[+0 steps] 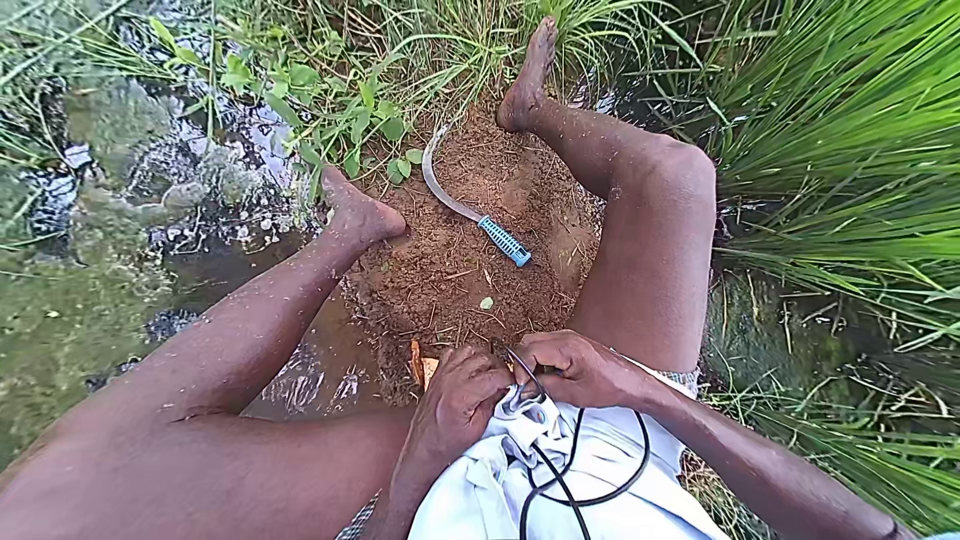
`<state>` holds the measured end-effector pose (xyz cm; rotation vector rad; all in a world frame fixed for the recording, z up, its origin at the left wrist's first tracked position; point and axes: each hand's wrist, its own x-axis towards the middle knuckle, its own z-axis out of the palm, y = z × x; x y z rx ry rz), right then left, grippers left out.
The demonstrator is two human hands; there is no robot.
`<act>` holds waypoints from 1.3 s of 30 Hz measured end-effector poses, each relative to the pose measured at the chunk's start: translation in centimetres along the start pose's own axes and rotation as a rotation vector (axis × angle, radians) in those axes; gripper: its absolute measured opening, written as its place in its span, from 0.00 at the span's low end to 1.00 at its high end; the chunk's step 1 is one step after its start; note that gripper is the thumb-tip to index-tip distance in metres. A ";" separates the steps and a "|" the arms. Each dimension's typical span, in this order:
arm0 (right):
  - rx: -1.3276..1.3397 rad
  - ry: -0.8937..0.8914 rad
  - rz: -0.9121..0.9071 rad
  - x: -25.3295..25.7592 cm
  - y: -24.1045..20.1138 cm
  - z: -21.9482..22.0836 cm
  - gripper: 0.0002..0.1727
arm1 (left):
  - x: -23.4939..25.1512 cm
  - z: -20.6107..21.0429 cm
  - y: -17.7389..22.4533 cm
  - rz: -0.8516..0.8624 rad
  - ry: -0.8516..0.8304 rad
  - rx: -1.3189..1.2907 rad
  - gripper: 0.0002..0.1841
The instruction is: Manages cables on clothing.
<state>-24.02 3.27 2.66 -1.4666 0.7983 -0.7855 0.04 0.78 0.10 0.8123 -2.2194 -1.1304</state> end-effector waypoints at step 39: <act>-0.036 0.005 0.102 0.4 0.6 -0.1 0.09 | -0.2 1.1 -0.7 0.002 0.006 -0.056 0.14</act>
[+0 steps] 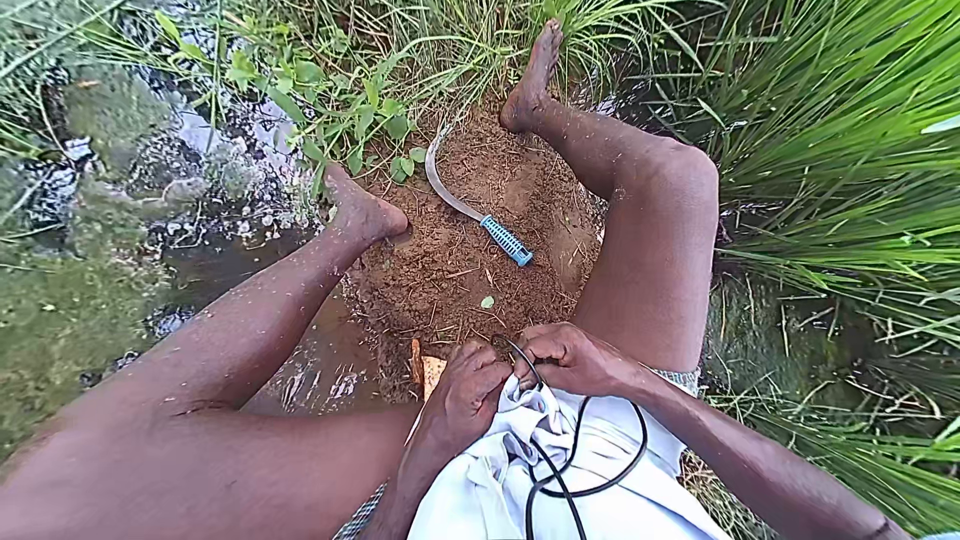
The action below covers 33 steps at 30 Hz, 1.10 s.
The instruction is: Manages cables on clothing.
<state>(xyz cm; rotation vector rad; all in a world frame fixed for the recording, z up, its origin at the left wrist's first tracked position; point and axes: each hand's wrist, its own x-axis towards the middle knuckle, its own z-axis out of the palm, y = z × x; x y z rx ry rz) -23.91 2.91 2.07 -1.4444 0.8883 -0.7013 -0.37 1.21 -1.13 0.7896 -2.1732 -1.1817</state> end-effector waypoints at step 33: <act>-0.243 -0.035 -0.056 -0.7 0.1 0.5 0.12 | -0.4 1.0 -0.6 -0.064 -0.027 -0.284 0.15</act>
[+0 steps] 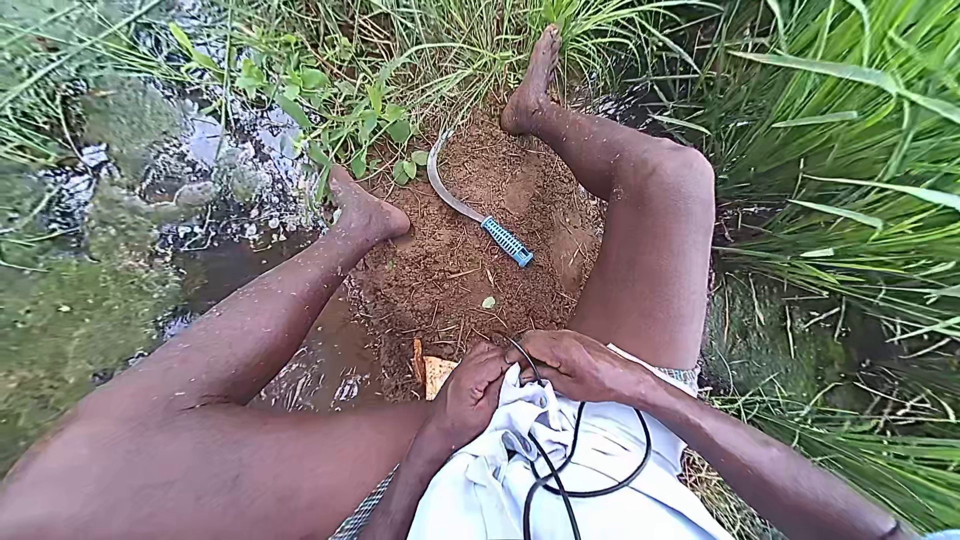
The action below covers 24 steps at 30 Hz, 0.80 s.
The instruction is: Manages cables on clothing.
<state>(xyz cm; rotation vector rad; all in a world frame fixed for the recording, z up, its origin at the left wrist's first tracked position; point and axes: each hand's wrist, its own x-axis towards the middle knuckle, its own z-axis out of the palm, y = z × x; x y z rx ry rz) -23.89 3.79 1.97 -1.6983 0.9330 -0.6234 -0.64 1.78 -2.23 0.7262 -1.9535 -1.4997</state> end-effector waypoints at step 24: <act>0.054 0.087 0.004 -0.1 0.1 0.4 0.10 | -0.1 0.0 -0.1 0.066 0.013 0.049 0.18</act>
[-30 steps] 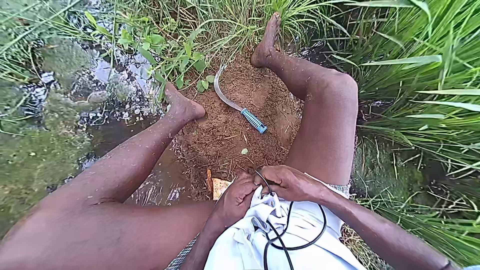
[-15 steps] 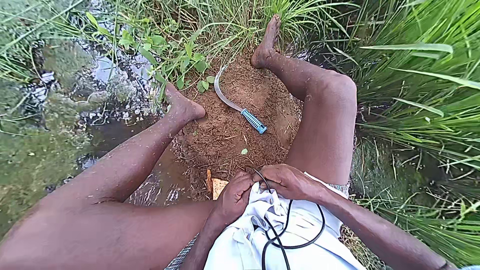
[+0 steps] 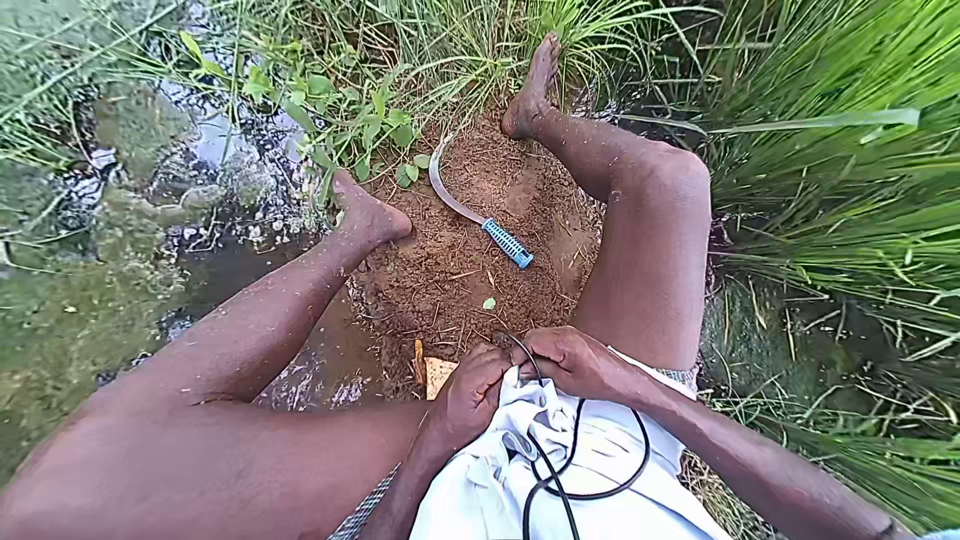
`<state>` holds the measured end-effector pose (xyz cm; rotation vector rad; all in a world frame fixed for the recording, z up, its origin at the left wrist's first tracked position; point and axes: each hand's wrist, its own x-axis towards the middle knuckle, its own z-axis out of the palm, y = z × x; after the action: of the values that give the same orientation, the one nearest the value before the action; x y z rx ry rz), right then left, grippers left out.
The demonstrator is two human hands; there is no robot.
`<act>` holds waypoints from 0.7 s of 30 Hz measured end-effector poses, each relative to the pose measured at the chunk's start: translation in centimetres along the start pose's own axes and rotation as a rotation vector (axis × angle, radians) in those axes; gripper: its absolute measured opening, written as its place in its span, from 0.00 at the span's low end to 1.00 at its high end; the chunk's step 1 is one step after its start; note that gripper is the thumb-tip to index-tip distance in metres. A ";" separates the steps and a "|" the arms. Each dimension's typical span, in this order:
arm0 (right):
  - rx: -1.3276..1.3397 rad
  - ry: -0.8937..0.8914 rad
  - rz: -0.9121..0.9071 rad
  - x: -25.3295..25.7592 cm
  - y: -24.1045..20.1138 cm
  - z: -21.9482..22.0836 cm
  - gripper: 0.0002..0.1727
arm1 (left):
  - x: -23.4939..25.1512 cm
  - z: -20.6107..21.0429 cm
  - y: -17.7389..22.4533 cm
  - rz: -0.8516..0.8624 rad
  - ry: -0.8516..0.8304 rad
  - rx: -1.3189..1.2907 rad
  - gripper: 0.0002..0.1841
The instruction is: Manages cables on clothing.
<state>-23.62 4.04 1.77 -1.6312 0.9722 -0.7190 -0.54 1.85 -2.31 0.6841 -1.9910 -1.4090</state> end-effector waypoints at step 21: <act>0.099 -0.014 0.138 -0.3 -1.1 0.2 0.10 | -0.3 0.1 0.5 0.001 -0.033 -0.032 0.15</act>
<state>-23.33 4.54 2.76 -1.4664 1.0130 -0.6503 -0.47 2.27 -1.86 0.6499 -1.9900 -1.4574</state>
